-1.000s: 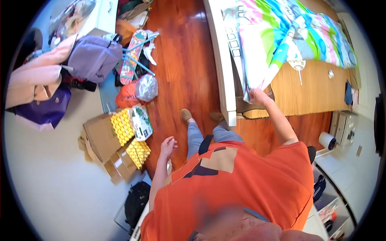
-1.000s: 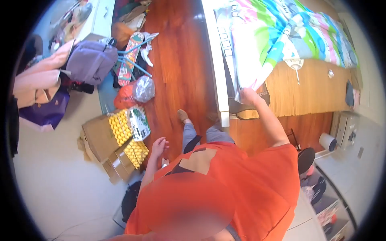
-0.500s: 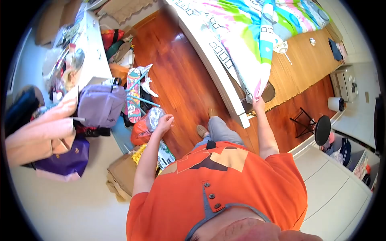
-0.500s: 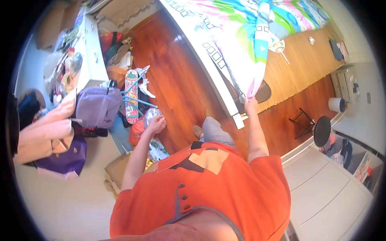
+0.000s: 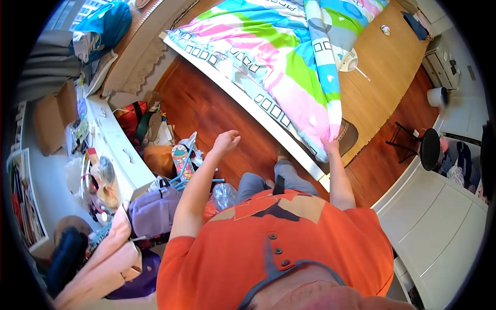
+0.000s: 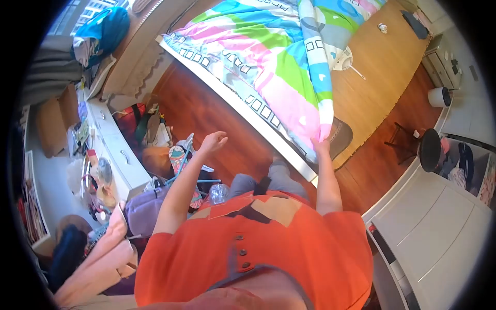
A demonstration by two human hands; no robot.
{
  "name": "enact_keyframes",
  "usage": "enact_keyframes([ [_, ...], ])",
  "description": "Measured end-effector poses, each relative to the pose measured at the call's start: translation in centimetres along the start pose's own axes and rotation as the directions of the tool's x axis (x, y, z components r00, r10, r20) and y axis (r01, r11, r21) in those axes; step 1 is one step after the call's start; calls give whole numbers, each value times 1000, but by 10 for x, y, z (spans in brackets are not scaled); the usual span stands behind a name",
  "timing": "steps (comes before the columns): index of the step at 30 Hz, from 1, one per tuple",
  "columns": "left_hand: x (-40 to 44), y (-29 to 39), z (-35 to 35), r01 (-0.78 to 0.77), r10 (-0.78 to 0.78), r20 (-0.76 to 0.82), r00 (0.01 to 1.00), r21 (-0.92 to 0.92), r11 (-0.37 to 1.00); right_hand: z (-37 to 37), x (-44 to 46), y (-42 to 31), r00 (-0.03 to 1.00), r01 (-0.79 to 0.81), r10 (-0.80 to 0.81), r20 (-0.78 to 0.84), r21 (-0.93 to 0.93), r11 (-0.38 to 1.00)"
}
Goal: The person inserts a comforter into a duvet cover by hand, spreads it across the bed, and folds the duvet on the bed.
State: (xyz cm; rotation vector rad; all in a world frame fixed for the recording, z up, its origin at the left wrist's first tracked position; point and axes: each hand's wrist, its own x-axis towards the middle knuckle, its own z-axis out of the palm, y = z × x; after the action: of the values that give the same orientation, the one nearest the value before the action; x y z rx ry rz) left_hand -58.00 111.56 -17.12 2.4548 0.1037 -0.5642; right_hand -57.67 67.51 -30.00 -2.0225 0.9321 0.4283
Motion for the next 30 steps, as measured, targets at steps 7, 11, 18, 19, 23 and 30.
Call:
enact_keyframes([
  [7,164,-6,-10,-119,92,86,992,409,905,-43,-25,-27,951,-241,62,302,603,760],
  [11,265,-18,-9,-353,288,211,934,669,654,-50,-42,-58,968,-221,107,225,577,786],
  [18,385,-57,4,-479,711,178,680,842,248,-4,-53,-19,931,-365,309,194,474,801],
  [19,395,-62,5,-527,719,226,657,819,225,4,-54,-20,941,-329,323,101,492,806],
  [23,424,-72,-16,-756,572,531,626,594,276,14,-54,-42,903,-251,381,-199,476,843],
  [30,377,-44,-129,-811,761,368,535,-28,584,-56,-84,-107,922,-1,219,-320,562,827],
])
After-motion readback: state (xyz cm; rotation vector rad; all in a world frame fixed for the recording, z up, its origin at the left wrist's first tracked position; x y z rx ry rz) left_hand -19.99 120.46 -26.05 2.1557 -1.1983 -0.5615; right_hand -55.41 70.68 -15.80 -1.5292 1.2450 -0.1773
